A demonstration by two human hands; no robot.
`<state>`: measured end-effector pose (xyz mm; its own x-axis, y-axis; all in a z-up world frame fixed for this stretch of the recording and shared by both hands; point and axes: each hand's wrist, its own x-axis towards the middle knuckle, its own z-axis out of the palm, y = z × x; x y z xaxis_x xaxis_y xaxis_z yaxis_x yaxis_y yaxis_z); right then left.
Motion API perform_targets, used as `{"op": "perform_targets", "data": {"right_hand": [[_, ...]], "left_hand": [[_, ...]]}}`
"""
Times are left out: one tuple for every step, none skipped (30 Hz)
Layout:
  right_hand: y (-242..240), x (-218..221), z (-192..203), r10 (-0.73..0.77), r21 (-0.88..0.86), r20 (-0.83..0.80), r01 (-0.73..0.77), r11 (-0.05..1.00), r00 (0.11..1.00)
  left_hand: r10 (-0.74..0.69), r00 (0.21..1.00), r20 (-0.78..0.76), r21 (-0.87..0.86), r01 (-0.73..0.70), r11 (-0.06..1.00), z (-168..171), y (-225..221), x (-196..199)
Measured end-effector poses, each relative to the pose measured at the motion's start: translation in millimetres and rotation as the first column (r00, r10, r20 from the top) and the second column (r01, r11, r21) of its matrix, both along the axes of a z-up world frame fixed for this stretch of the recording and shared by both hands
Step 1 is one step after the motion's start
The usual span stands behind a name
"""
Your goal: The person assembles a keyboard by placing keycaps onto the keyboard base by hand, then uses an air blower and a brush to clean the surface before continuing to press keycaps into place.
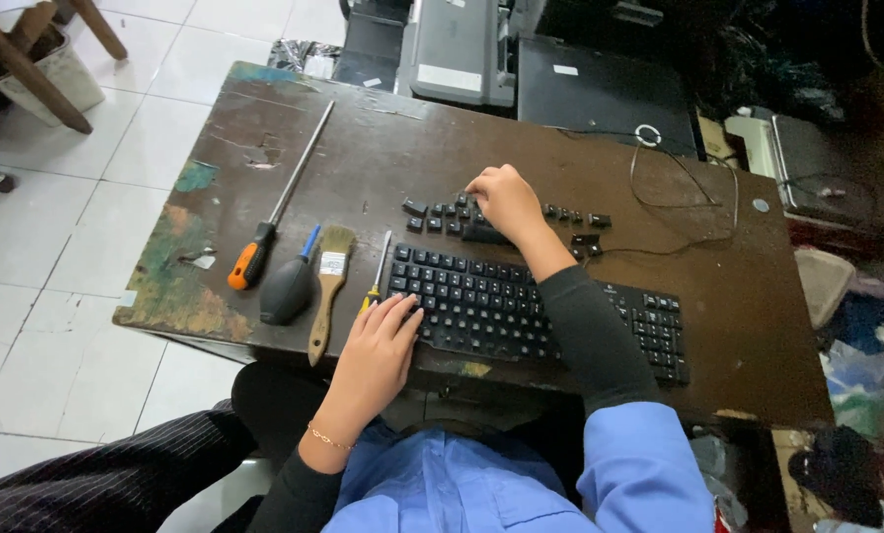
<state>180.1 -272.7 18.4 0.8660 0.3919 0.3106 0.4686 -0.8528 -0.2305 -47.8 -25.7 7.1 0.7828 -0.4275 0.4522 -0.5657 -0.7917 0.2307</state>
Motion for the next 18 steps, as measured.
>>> {"op": "perform_targets", "data": {"right_hand": [[1, 6, -4, 0.008, -0.069, 0.022, -0.007, 0.998, 1.0], [2, 13, -8, 0.019, -0.138, 0.045, -0.012, 0.99, 0.999], [5, 15, -10, 0.025, -0.138, 0.044, -0.018, 0.99, 0.999], [7, 18, -13, 0.015, -0.189, 0.046, -0.006, 0.982, 0.999], [8, 19, -16, 0.002, -0.24, 0.046, 0.01, 0.971, 0.999], [10, 23, -21, 0.004, -0.239, 0.043, 0.007, 0.971, 0.999], [10, 27, -26, 0.0, -0.275, 0.046, 0.013, 0.961, 0.999], [10, 31, -31, -0.004, -0.31, 0.05, 0.02, 0.951, 0.999], [11, 33, -34, -0.004, -0.309, 0.05, 0.019, 0.951, 0.999], [12, 35, -37, -0.01, -0.313, 0.064, 0.029, 0.949, 0.998], [13, 37, -40, -0.014, -0.318, 0.078, 0.038, 0.947, 0.997], [13, 40, -43, -0.011, -0.318, 0.078, 0.035, 0.947, 0.997], [12, 43, -47, -0.005, -0.316, 0.111, 0.04, 0.948, 0.994], [12, 46, -51, 0.001, -0.314, 0.143, 0.045, 0.948, 0.99], [12, 45, -50, 0.002, -0.314, 0.141, 0.043, 0.948, 0.99], [13, 45, -49, 0.0, -0.302, 0.131, 0.04, 0.953, 0.991], [13, 44, -48, -0.002, -0.289, 0.122, 0.038, 0.957, 0.993], [13, 45, -51, -0.001, -0.289, 0.12, 0.036, 0.957, 0.993]], "left_hand": [[-0.008, 1.0, 0.004, -0.039, 0.008, 0.999, 3, 2, -2], [-0.016, 1.0, 0.008, -0.078, 0.017, 0.997, 7, 4, -3], [-0.01, 1.0, 0.007, -0.077, 0.01, 0.997, 8, 7, -4], [-0.013, 1.0, 0.011, -0.087, 0.014, 0.996, 9, 9, -4], [-0.02, 1.0, 0.013, -0.097, 0.021, 0.995, 10, 10, -5], [-0.018, 1.0, 0.009, -0.097, 0.019, 0.995, 11, 11, -6], [-0.018, 1.0, 0.02, -0.095, 0.02, 0.995, 12, 12, -6], [-0.018, 0.999, 0.031, -0.093, 0.021, 0.995, 14, 12, -6], [-0.018, 0.999, 0.031, -0.093, 0.02, 0.995, 14, 12, -6], [-0.022, 0.999, 0.027, -0.105, 0.024, 0.994, 14, 12, -5], [-0.024, 0.999, 0.023, -0.118, 0.027, 0.993, 14, 12, -6], [-0.021, 0.999, 0.023, -0.118, 0.024, 0.993, 14, 12, -5], [-0.023, 0.999, 0.033, -0.117, 0.026, 0.993, 14, 13, -5], [-0.024, 0.999, 0.043, -0.115, 0.028, 0.993, 14, 13, -4], [-0.022, 0.999, 0.041, -0.115, 0.027, 0.993, 13, 14, -4], [-0.021, 0.999, 0.044, -0.119, 0.026, 0.993, 12, 14, -4], [-0.02, 0.999, 0.047, -0.122, 0.026, 0.992, 11, 15, -4], [-0.019, 0.999, 0.045, -0.123, 0.024, 0.992, 11, 15, -4]]}}
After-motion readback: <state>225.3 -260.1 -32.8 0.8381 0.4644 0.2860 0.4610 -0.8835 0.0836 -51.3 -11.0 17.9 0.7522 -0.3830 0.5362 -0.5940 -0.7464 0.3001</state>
